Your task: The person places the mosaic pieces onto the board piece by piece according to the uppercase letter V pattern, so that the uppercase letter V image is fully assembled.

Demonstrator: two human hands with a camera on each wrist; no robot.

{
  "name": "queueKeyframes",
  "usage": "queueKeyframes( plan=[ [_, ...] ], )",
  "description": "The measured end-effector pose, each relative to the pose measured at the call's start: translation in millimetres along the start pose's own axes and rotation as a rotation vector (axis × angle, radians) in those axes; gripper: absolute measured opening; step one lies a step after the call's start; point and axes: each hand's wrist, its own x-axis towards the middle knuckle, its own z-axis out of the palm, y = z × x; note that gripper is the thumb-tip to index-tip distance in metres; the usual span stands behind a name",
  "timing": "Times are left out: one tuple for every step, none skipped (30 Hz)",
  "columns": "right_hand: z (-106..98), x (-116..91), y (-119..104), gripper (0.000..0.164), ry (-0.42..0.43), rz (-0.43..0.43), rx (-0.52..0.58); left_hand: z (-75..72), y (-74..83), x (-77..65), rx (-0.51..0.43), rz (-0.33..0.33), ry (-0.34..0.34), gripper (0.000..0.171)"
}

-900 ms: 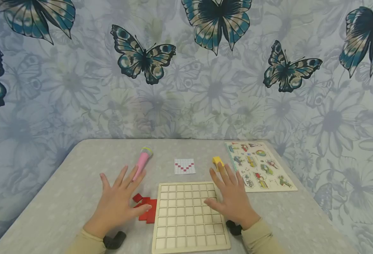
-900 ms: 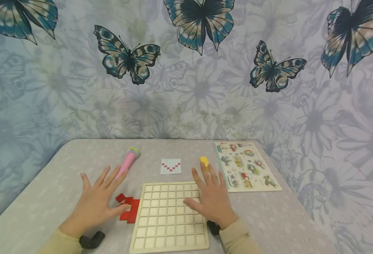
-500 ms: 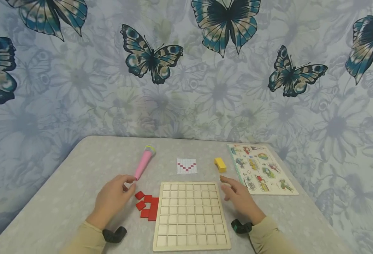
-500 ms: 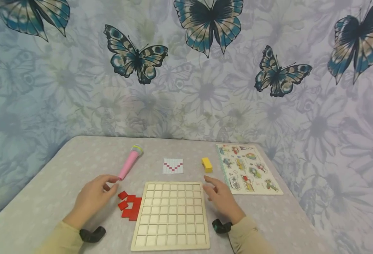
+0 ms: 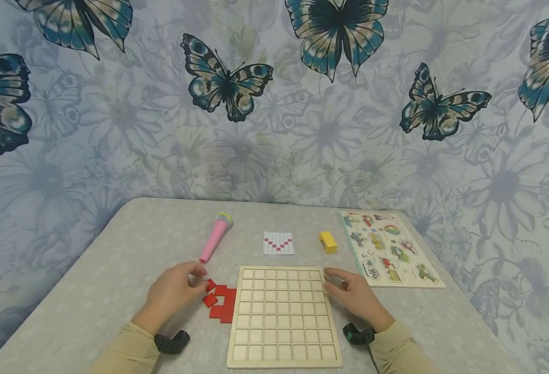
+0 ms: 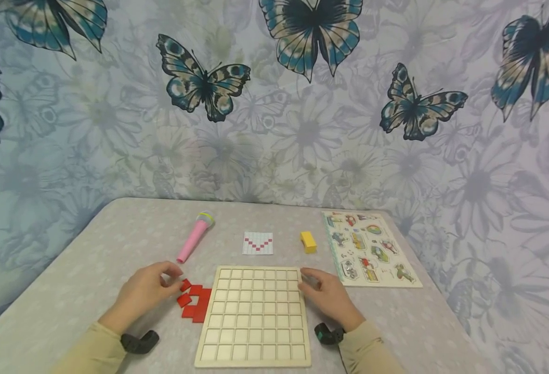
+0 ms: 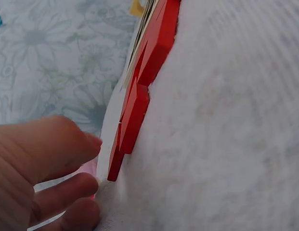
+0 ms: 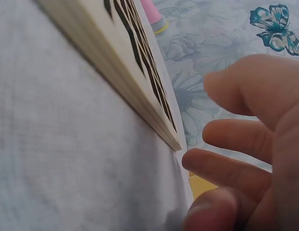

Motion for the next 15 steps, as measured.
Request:
queueKeyframes(
  plan=[
    [0.1,-0.2,0.1,0.047,0.004,-0.012,-0.011,0.0,0.6,0.0,0.002,0.003,-0.006,0.024],
    [0.2,-0.2,0.4,0.046,0.008,-0.024,-0.021,0.1,0.9,0.1,0.004,0.007,-0.01,0.024],
    [0.2,-0.3,0.4,0.045,0.01,-0.034,-0.029,0.3,1.2,0.0,0.006,0.012,-0.014,0.025],
    [0.1,-0.4,0.1,0.044,0.008,-0.042,-0.031,0.5,1.1,0.1,0.008,0.017,-0.017,0.025],
    [-0.1,-0.5,-0.6,0.043,0.005,-0.051,-0.036,0.8,1.1,-0.1,0.013,0.019,-0.018,0.026],
    [-0.3,-0.4,-1.0,0.043,-0.003,-0.065,-0.036,1.1,0.9,-0.2,0.016,0.019,-0.022,0.026],
    [-0.5,-0.3,-1.4,0.042,-0.01,-0.075,-0.037,1.5,0.7,-0.4,0.019,0.019,-0.025,0.027],
    [-0.6,-0.3,-2.0,0.041,-0.019,-0.079,-0.04,2.2,0.2,-0.4,0.022,0.017,-0.029,0.027],
    [-0.7,-0.3,-2.4,0.041,-0.029,-0.081,-0.043,2.7,0.0,-0.5,0.022,0.018,-0.033,0.027],
    [-0.8,-0.3,-2.6,0.041,-0.039,-0.08,-0.046,3.4,-0.5,-0.4,0.024,0.02,-0.037,0.027],
    [-0.7,-0.3,-2.6,0.04,-0.047,-0.08,-0.055,3.9,-0.6,-0.2,0.025,0.022,-0.041,0.027],
    [-0.6,-0.1,-2.3,0.04,-0.054,-0.078,-0.057,4.3,-0.9,0.0,0.023,0.026,-0.043,0.027],
    [-0.5,0.0,-2.1,0.04,-0.057,-0.071,-0.066,4.6,-1.0,0.2,0.023,0.027,-0.043,0.026],
    [-0.3,0.2,-1.5,0.04,-0.059,-0.072,-0.069,4.6,-1.0,0.4,0.023,0.03,-0.043,0.025],
    [-0.2,0.5,-0.8,0.04,-0.062,-0.074,-0.072,4.4,-0.6,0.5,0.022,0.033,-0.041,0.024]
  ],
)
